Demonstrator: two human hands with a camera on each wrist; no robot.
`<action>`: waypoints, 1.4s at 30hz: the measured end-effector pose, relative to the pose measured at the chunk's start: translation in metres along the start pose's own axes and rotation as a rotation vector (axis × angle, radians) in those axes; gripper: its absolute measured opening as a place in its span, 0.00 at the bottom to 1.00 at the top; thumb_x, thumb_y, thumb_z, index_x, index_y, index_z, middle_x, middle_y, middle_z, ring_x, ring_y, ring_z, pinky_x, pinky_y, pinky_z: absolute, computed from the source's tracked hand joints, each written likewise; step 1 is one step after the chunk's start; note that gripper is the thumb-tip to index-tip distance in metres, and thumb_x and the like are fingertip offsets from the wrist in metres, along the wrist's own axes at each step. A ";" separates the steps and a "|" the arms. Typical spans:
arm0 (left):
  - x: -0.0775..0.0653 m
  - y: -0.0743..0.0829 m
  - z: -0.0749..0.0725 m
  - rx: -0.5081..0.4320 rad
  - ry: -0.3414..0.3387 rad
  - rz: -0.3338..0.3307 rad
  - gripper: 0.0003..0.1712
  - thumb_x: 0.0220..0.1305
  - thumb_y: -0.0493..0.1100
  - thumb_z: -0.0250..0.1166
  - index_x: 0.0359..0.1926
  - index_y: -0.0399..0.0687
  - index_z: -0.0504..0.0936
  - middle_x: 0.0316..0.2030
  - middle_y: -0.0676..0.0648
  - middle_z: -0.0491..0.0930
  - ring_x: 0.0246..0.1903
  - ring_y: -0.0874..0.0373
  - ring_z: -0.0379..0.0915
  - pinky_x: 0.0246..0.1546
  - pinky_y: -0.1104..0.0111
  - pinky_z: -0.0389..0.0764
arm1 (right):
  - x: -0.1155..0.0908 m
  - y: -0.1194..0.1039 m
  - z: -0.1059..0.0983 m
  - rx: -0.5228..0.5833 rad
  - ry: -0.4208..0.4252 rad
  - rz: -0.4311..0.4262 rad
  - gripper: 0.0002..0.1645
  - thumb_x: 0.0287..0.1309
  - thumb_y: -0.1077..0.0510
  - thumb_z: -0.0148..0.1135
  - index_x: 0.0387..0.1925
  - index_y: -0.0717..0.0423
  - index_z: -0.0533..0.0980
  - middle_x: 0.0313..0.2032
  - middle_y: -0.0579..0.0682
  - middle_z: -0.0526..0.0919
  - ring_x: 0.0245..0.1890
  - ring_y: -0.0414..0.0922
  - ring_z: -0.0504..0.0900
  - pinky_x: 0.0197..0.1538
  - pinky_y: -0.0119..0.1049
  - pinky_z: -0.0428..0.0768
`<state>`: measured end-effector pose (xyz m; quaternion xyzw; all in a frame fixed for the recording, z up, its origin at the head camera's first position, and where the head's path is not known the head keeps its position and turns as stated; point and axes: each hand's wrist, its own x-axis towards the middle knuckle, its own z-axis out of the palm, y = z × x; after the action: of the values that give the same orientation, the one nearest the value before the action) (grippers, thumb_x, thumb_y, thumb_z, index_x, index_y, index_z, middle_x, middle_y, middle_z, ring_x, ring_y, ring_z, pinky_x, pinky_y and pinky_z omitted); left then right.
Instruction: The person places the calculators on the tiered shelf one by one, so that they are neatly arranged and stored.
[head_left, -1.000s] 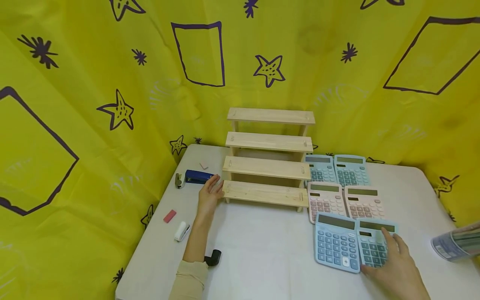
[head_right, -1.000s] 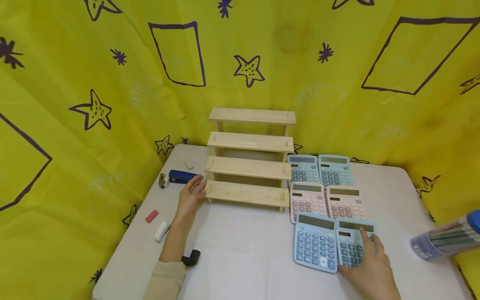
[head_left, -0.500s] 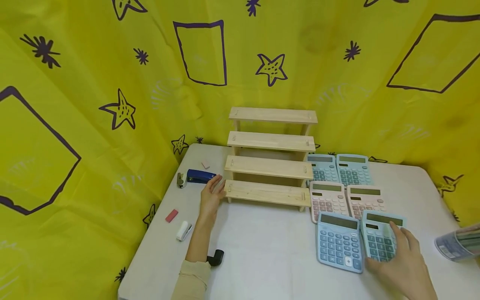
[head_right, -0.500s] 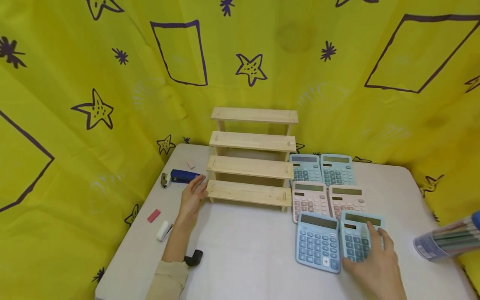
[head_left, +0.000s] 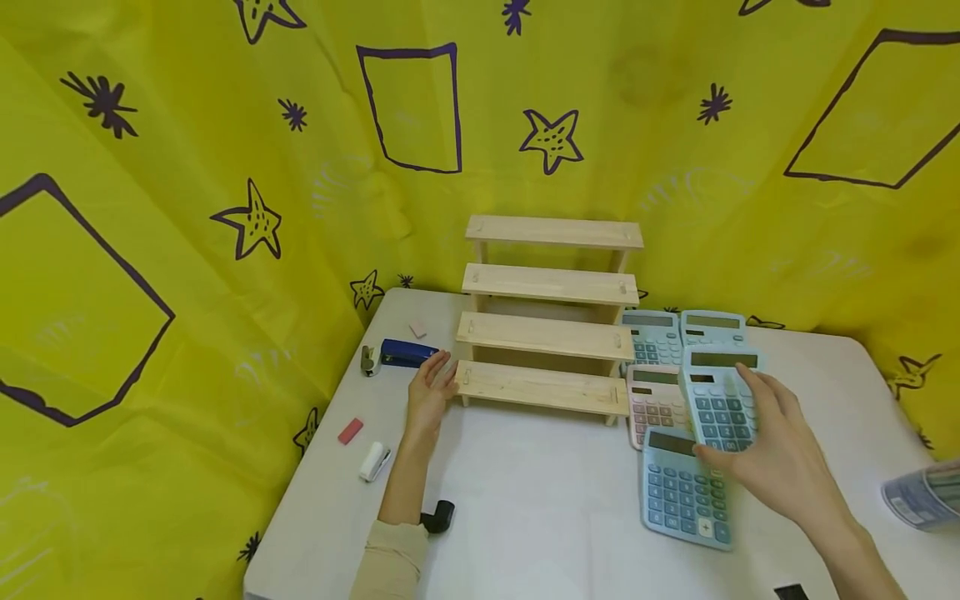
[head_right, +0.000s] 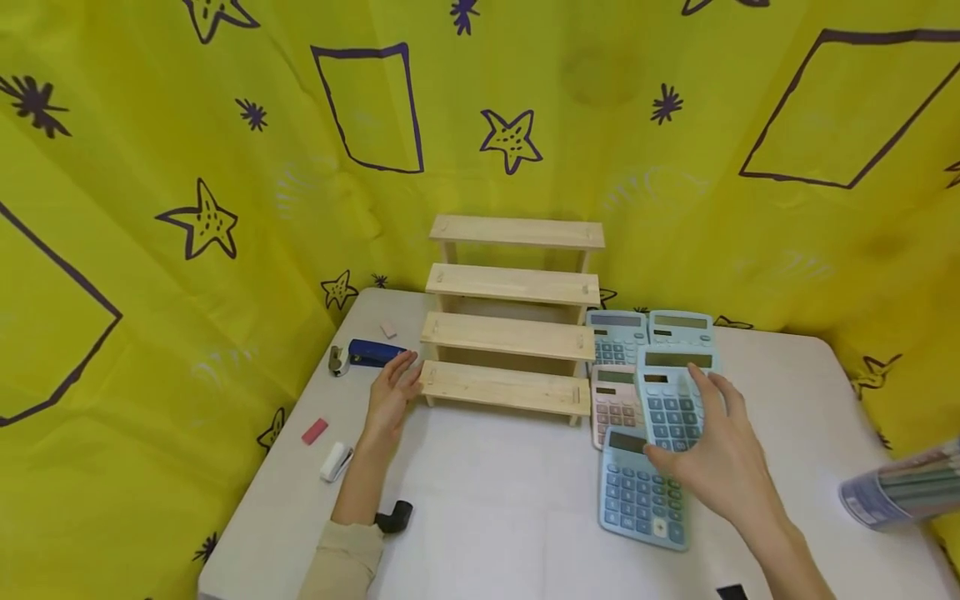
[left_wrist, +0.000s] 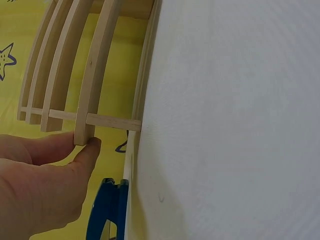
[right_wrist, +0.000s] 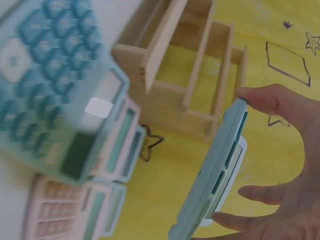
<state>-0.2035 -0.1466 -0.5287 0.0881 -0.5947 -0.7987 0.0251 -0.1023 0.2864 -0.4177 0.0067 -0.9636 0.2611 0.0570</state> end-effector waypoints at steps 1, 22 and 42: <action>0.000 -0.001 0.000 -0.003 0.001 0.003 0.40 0.66 0.16 0.53 0.77 0.34 0.61 0.75 0.36 0.63 0.73 0.41 0.65 0.59 0.70 0.79 | 0.005 -0.007 -0.002 0.003 -0.002 -0.015 0.79 0.42 0.46 0.87 0.83 0.59 0.44 0.76 0.79 0.46 0.61 0.83 0.61 0.50 0.84 0.66; 0.003 -0.002 0.001 -0.018 0.026 0.042 0.40 0.65 0.15 0.53 0.77 0.33 0.60 0.74 0.34 0.65 0.72 0.39 0.66 0.54 0.74 0.80 | 0.142 -0.166 0.004 0.112 -0.012 -0.205 0.69 0.50 0.47 0.80 0.83 0.54 0.48 0.79 0.68 0.49 0.66 0.74 0.67 0.59 0.73 0.74; 0.001 -0.003 -0.001 -0.027 0.042 0.021 0.46 0.64 0.15 0.55 0.80 0.39 0.52 0.74 0.35 0.64 0.71 0.39 0.67 0.56 0.71 0.81 | 0.250 -0.264 0.088 -0.102 0.070 -0.071 0.68 0.57 0.31 0.70 0.83 0.55 0.45 0.76 0.71 0.54 0.64 0.86 0.62 0.63 0.76 0.66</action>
<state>-0.2040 -0.1464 -0.5319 0.0979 -0.5843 -0.8043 0.0472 -0.3488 0.0187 -0.3320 0.0290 -0.9722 0.2094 0.1003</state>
